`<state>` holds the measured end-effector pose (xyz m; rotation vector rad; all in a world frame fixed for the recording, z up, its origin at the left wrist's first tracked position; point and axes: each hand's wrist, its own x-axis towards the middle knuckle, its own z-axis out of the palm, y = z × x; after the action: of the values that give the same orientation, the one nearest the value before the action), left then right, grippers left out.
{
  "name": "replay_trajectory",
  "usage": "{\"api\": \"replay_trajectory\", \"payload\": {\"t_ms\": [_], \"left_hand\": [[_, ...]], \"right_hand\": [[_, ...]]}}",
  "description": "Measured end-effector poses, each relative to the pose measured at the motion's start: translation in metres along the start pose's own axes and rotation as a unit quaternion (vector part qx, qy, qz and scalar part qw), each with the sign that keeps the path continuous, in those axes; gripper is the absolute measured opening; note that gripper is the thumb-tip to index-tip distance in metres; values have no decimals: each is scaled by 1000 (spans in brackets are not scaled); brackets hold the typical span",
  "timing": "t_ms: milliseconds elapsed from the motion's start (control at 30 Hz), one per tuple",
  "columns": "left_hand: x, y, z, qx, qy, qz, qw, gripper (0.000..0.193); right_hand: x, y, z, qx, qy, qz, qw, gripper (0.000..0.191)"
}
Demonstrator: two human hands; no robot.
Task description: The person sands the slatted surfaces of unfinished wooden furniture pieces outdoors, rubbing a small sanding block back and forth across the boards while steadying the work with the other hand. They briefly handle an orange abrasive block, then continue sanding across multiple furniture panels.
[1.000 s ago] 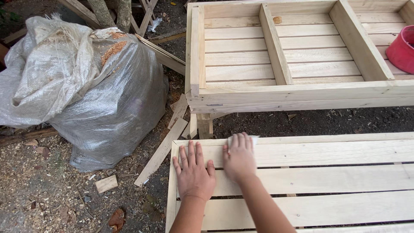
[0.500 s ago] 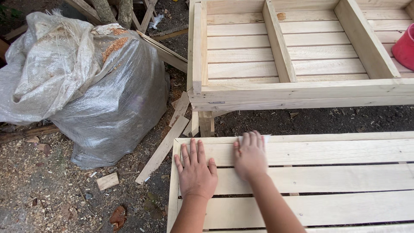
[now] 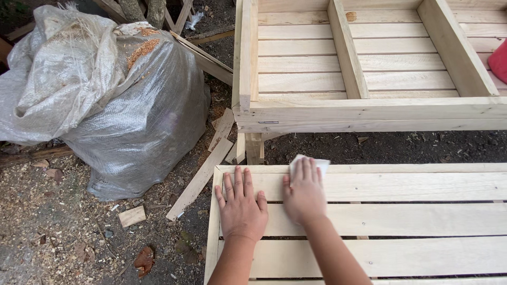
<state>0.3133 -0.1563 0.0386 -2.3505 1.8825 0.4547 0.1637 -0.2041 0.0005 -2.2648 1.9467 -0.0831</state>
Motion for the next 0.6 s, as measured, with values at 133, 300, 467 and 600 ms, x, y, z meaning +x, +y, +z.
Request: {"api": "replay_trajectory", "payload": {"t_ms": [133, 300, 467, 600], "left_hand": [[-1, -1, 1, -5, 23, 7, 1000, 71], [-4, 0, 0, 2, 47, 8, 999, 72], [-2, 0, 1, -6, 39, 6, 999, 71], [-1, -1, 4, -5, 55, 8, 998, 73]], "right_hand": [[-2, -8, 3, 19, 28, -96, 995, 70], [-8, 53, -9, -17, 44, -2, 999, 68], [-19, 28, -4, -25, 56, -93, 994, 71], [-12, 16, -12, -41, 18, -77, 996, 68]]}}
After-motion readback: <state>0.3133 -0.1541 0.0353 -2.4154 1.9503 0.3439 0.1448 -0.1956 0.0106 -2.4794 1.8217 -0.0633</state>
